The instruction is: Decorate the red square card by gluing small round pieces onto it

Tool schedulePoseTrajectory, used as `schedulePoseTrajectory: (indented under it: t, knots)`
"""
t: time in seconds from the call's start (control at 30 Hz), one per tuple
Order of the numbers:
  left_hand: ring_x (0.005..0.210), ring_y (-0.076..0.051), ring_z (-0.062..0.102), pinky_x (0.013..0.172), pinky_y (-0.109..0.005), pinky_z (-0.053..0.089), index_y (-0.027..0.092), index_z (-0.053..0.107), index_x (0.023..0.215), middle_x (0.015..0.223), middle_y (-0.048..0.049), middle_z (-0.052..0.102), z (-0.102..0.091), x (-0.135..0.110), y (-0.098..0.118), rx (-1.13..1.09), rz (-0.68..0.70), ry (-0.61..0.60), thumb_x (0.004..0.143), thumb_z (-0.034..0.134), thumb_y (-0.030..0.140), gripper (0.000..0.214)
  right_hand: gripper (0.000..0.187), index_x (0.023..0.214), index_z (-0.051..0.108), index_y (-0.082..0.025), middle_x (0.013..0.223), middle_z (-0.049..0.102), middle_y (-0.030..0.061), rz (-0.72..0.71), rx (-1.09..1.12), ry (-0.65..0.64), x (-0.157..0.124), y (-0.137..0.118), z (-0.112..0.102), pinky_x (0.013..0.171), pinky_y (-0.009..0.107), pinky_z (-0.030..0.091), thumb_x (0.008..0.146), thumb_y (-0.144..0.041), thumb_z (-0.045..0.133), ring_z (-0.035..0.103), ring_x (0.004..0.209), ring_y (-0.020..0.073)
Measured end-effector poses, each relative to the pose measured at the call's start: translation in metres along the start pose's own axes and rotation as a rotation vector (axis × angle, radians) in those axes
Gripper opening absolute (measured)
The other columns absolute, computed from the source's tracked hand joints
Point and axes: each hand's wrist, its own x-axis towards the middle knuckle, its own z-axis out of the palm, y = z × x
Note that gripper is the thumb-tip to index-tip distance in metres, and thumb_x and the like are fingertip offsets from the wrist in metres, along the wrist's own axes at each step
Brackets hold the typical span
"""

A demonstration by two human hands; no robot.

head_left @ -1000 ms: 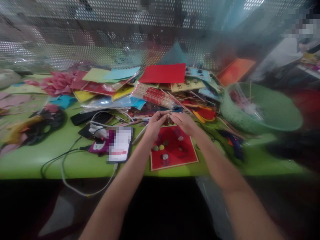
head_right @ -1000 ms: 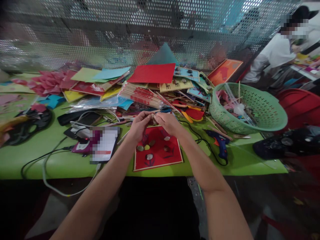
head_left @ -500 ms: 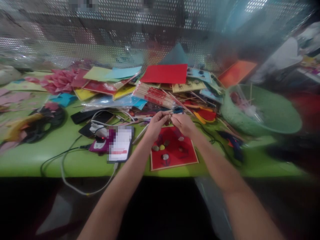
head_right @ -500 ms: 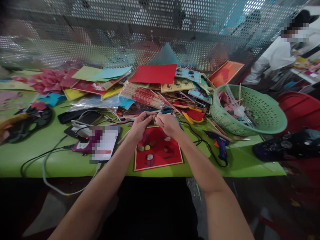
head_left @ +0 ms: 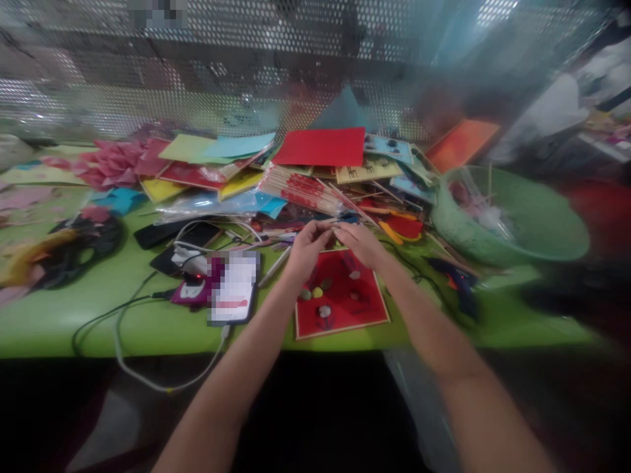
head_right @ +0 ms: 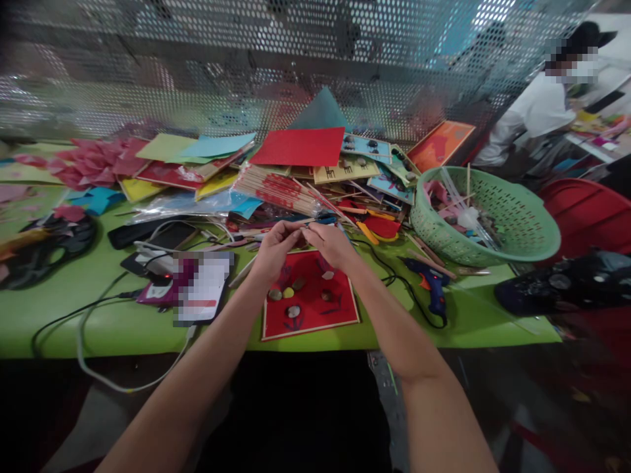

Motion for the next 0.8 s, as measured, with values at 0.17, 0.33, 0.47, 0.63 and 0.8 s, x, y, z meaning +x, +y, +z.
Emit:
schedulePoseTrajectory:
  t: [0.17,0.33,0.47,0.63,0.8]
  knots:
    - [0.068,-0.01,0.059,0.067,-0.023,0.049,0.017,0.069,0.092,0.076,0.0009,0.066,-0.0006,0.0004,-0.0023,0.003,-0.003,0.001,0.077,0.079,0.036,0.026,0.034,0.085,0.061,-0.019,0.075,0.062,0.0018,-0.001,0.009,0.009,0.0023,0.0043,0.0044,0.071,0.029,0.037,0.098,-0.042,0.04,0.055,0.075,0.018]
    - [0.068,-0.009,0.06,0.067,-0.021,0.049,0.017,0.07,0.091,0.077,0.0008,0.067,-0.0015,0.0004,-0.0023,-0.069,-0.021,0.014,0.075,0.082,0.037,0.028,0.033,0.085,0.059,-0.019,0.074,0.055,-0.0001,0.028,0.126,0.002,0.0037,0.0046,0.0082,0.07,0.03,0.036,0.095,-0.045,0.041,0.049,0.071,0.0165]
    - [0.069,-0.009,0.061,0.067,-0.021,0.05,0.018,0.07,0.092,0.077,0.0009,0.068,-0.0018,0.0001,-0.0022,-0.12,-0.034,0.016,0.074,0.083,0.038,0.03,0.029,0.082,0.055,-0.02,0.075,0.05,-0.0016,0.036,0.263,-0.012,0.0032,0.0055,0.0086,0.07,0.03,0.035,0.094,-0.043,0.043,0.045,0.072,0.0153]
    - [0.068,-0.01,0.062,0.067,-0.022,0.05,0.018,0.068,0.091,0.078,0.0008,0.069,0.0001,-0.0002,-0.0017,-0.165,-0.048,0.012,0.073,0.085,0.038,0.031,0.03,0.092,0.06,-0.019,0.086,0.057,-0.0007,0.079,0.406,-0.021,0.0015,0.003,0.0061,0.078,0.03,0.039,0.094,-0.047,0.049,0.051,0.083,0.0162]
    - [0.067,-0.009,0.061,0.068,-0.022,0.05,0.017,0.066,0.089,0.077,0.0014,0.068,0.0014,-0.0001,-0.0028,-0.146,-0.037,0.009,0.074,0.084,0.037,0.031,0.032,0.091,0.062,-0.02,0.085,0.058,-0.001,0.108,0.423,-0.01,0.0015,0.001,0.0064,0.08,0.03,0.04,0.092,-0.051,0.053,0.052,0.084,0.0165]
